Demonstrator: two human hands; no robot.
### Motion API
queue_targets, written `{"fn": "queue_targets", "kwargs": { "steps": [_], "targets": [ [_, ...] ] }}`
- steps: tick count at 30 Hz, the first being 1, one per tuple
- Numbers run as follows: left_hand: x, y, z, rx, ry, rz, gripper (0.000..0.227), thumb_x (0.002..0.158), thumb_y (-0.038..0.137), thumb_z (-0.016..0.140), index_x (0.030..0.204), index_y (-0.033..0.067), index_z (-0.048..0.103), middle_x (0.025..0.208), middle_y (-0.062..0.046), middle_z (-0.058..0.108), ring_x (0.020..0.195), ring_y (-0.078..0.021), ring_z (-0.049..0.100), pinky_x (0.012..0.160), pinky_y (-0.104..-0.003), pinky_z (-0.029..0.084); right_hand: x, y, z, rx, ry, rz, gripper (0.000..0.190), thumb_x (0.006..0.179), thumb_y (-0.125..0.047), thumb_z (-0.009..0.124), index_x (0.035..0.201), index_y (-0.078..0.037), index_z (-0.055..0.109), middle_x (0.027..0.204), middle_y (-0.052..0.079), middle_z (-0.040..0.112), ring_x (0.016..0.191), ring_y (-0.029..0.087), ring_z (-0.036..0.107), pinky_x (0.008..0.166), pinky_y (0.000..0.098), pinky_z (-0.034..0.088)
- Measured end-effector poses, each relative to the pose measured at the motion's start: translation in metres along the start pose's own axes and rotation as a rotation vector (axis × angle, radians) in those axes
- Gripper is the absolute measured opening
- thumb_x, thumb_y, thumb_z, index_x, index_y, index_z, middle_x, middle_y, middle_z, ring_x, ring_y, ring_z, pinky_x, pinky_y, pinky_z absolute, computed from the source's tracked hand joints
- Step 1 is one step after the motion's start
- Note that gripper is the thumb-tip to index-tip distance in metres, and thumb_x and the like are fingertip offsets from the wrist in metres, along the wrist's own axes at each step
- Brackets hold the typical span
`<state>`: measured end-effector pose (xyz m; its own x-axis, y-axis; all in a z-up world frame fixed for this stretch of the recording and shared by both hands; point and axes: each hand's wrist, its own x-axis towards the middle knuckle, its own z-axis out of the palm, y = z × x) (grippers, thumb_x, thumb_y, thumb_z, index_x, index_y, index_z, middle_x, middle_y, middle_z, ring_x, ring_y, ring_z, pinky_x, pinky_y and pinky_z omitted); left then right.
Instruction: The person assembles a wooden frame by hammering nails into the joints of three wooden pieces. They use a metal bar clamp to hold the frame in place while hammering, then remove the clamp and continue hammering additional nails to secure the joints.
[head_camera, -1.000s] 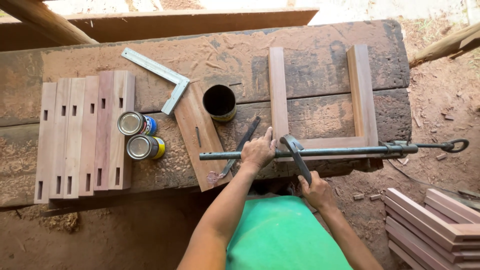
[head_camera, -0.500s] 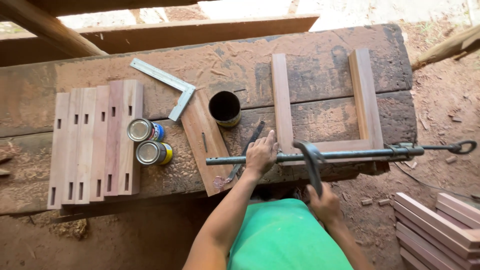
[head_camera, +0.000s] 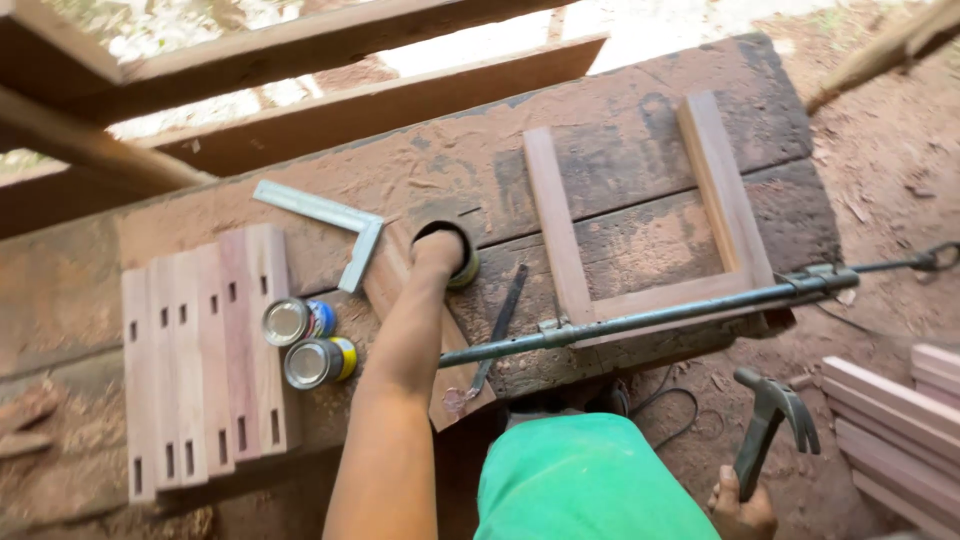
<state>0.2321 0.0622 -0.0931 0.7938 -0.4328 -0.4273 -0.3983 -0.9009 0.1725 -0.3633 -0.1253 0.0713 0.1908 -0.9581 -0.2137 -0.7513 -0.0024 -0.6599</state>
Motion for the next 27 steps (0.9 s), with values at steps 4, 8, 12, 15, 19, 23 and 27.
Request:
{"fn": "queue_targets", "kwargs": {
  "steps": [4,8,12,15,19,23,27],
  "targets": [
    [0.004,-0.006,0.017,0.068,0.061,0.107,0.027,0.09,0.017,0.056,0.094,0.0016,0.079,0.098,-0.022,0.074,0.081,-0.0406,0.07,0.068,-0.052,0.057,-0.021,0.006,-0.006,0.03,0.049,0.213,0.043,0.109,-0.026,0.063,0.085,0.009,0.061,0.061,0.015,0.057,0.051,0.027,0.056,0.054,0.038,0.046],
    [0.013,-0.021,0.025,0.105,0.186,0.221,0.029,0.09,0.022,0.056,0.089,0.0037,0.078,0.091,-0.019,0.075,0.073,-0.0386,0.068,0.066,-0.05,0.055,-0.039,0.034,-0.003,0.084,0.14,0.255,0.036,0.111,-0.017,0.064,0.089,0.011,0.065,0.064,0.016,0.058,0.053,0.026,0.057,0.054,0.0378,0.047],
    [-0.009,-0.01,-0.017,0.076,0.099,0.133,0.035,0.087,0.034,0.061,0.085,0.0042,0.079,0.086,-0.019,0.075,0.069,-0.0406,0.067,0.065,-0.051,0.053,-0.041,0.067,-0.001,0.008,0.182,0.258,0.037,0.11,-0.021,0.067,0.093,0.012,0.066,0.066,0.018,0.06,0.053,0.027,0.059,0.053,0.0397,0.047],
    [-0.024,0.005,-0.044,0.05,0.007,0.053,0.038,0.086,0.037,0.064,0.088,0.0026,0.079,0.088,-0.02,0.076,0.07,-0.042,0.067,0.067,-0.051,0.054,-0.025,0.076,-0.004,-0.016,0.169,0.23,0.03,0.106,-0.02,0.071,0.097,0.008,0.071,0.065,0.015,0.062,0.053,0.026,0.06,0.052,0.0375,0.046],
    [-0.004,-0.005,-0.027,0.147,-0.047,0.042,0.036,0.088,0.034,0.062,0.09,0.0027,0.08,0.091,-0.02,0.076,0.072,-0.0397,0.068,0.07,-0.048,0.055,0.02,0.059,-0.022,-0.175,0.07,0.166,0.037,0.108,-0.026,0.068,0.088,0.005,0.071,0.061,0.012,0.064,0.053,0.026,0.062,0.055,0.0366,0.046],
    [0.051,-0.083,0.06,0.365,-0.23,-0.003,0.042,0.093,0.031,0.048,0.11,0.0012,0.072,0.115,-0.016,0.071,0.093,-0.0317,0.066,0.086,-0.04,0.053,0.083,0.076,-0.045,-0.411,-0.195,0.194,0.047,0.105,-0.043,0.06,0.093,0.001,0.073,0.06,0.013,0.068,0.055,0.028,0.067,0.054,0.0396,0.053],
    [0.068,-0.069,0.075,2.111,-0.292,0.719,0.044,0.105,0.026,0.029,0.13,0.0016,0.056,0.131,-0.01,0.063,0.114,-0.0265,0.058,0.101,-0.037,0.046,0.127,0.073,-0.066,-0.551,-0.23,0.123,0.043,0.103,-0.046,0.062,0.096,-0.005,0.075,0.056,0.01,0.063,0.049,0.026,0.061,0.048,0.0377,0.048]
  ]
}}
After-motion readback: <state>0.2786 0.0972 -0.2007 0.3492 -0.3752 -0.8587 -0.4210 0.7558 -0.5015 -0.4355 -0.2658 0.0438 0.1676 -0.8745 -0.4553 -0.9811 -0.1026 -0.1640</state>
